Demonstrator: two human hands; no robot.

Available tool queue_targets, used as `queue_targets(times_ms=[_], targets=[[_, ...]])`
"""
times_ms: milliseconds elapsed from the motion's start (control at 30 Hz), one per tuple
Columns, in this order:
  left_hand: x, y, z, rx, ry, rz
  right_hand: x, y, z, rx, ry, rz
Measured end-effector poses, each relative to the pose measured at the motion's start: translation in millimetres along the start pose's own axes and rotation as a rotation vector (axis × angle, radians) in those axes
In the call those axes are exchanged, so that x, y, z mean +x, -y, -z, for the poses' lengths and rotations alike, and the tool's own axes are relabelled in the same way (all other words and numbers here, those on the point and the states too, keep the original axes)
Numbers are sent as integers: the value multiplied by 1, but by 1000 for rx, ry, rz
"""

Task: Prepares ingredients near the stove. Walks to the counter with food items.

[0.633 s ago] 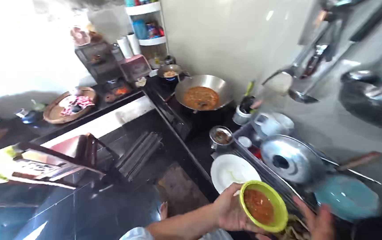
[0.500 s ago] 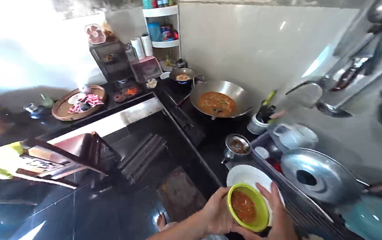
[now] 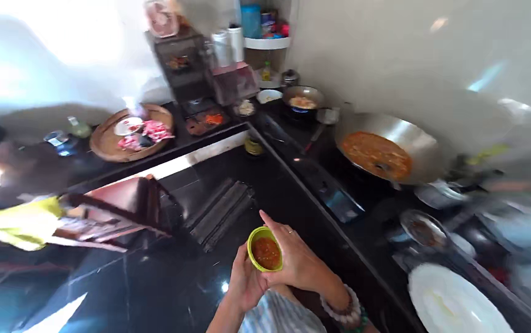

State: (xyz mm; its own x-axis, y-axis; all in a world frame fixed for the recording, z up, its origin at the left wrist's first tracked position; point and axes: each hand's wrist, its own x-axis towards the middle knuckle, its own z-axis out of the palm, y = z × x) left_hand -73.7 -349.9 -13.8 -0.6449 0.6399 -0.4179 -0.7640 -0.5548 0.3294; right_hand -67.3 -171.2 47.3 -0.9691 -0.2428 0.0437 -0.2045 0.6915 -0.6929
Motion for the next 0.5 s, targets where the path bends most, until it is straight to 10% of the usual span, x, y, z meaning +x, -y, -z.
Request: queue_targets(times_ms=[133,500], targets=[[1,-71,40,86,-68,-94,104,19,-31,-8,158,53],[-55,-257,143,-26,-929,-777,440,86,-104,-158,332,335]])
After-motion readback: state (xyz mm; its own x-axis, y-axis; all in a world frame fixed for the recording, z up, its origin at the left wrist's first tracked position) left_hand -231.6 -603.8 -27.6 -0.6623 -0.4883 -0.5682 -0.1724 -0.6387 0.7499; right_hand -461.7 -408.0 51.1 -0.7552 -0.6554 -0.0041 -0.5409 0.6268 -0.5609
